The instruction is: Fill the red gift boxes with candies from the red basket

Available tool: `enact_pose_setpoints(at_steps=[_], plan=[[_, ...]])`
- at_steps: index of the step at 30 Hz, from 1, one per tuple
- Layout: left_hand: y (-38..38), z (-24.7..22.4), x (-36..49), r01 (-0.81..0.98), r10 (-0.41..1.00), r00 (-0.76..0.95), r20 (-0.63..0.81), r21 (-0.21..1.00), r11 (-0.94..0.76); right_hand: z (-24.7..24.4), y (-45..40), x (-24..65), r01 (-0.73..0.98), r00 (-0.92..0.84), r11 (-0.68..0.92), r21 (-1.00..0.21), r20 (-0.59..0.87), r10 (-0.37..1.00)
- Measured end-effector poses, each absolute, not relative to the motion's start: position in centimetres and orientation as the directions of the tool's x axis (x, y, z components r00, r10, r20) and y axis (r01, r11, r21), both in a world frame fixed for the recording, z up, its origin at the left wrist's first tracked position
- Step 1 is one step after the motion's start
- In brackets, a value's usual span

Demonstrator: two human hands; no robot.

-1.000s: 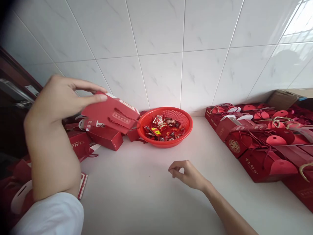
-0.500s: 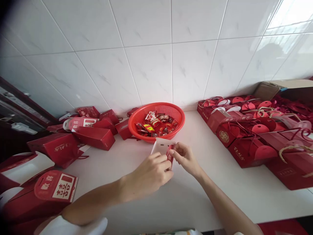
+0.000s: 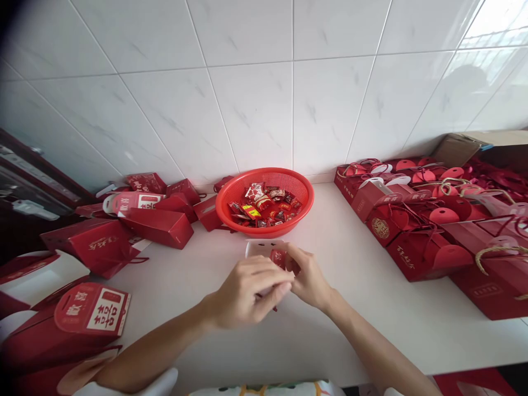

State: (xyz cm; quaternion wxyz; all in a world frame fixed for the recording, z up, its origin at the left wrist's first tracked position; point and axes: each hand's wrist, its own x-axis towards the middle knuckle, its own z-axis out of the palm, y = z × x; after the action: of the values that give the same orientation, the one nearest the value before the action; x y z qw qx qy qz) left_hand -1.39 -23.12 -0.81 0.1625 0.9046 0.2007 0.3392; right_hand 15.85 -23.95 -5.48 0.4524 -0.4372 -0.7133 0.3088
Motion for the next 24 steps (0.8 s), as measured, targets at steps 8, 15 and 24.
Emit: enact_pose_setpoints(at_steps=[8, 15, 24], plan=[[-20.4, -0.1, -4.1, 0.425, 0.683, 0.609, 0.402, 0.562, -0.71, -5.2, -23.8, 16.0, 0.511, -0.339, 0.491, -0.706, 0.36, 0.869], [-20.5, 1.5, -5.9, 0.704, 0.76, 0.644, -0.08, 0.451, -0.549, -4.8, -23.8, 17.4, 0.504, -0.249, 0.374, -0.779, 0.284, 0.926], [-21.3, 1.2, -5.5, 0.819, 0.822, 0.514, -0.246, 0.426, -0.385, -6.2, -21.7, 19.4, 0.342, -0.321, 0.1, -0.934, -0.016, 0.947]])
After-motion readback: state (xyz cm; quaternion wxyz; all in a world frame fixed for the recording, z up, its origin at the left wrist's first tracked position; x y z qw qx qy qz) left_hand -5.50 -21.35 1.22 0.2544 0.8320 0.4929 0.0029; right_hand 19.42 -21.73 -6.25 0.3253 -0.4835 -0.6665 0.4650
